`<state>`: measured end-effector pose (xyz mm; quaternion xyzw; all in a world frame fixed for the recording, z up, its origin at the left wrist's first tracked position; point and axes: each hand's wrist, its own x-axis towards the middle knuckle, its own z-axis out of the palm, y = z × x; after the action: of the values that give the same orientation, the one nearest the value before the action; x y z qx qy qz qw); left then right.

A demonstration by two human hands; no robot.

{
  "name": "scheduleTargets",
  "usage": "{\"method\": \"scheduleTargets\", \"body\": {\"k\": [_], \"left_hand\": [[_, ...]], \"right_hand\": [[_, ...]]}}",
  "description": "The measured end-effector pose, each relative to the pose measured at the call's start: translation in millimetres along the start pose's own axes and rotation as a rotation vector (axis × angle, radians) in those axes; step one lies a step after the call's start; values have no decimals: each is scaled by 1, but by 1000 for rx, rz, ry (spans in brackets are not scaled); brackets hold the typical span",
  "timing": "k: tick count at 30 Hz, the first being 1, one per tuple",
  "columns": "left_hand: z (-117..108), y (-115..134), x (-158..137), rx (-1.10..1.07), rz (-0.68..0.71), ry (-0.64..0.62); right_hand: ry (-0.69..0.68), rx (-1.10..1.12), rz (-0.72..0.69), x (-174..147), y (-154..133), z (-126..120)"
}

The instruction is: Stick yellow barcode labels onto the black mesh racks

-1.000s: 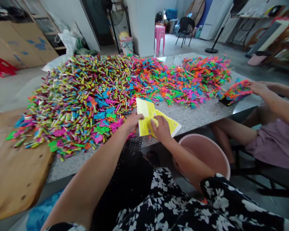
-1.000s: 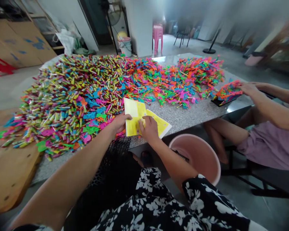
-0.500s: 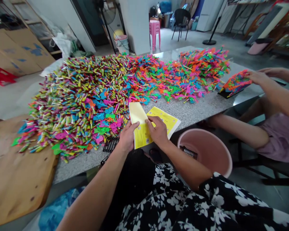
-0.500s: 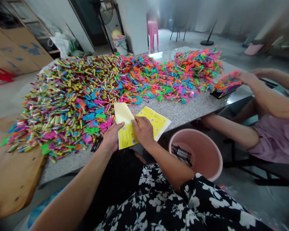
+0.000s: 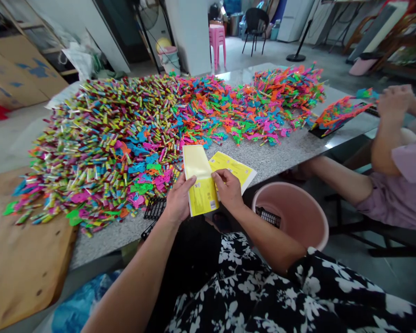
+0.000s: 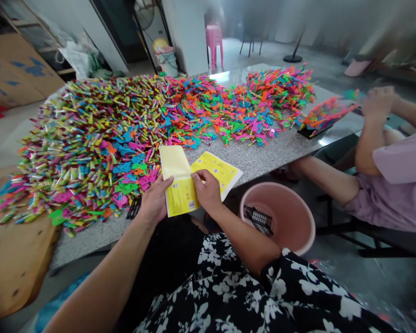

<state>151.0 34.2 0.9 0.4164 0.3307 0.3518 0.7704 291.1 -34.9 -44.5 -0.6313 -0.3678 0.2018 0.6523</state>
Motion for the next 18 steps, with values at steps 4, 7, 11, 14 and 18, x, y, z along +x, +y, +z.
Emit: {"method": "scheduleTargets", "body": {"k": [4, 7, 11, 14, 18], "left_hand": [[-5, 0, -2, 35, -42, 39], [-11, 0, -2, 89, -72, 78], [-26, 5, 10, 221, -45, 74], [-44, 9, 33, 559, -1, 89], [-69, 10, 70, 895, 59, 242]], "right_hand": [[32, 48, 56, 2, -2, -2], [69, 86, 114, 6, 0, -4], [77, 209, 228, 25, 7, -18], [47, 269, 306, 44, 14, -40], [98, 305, 357, 63, 15, -75]]}}
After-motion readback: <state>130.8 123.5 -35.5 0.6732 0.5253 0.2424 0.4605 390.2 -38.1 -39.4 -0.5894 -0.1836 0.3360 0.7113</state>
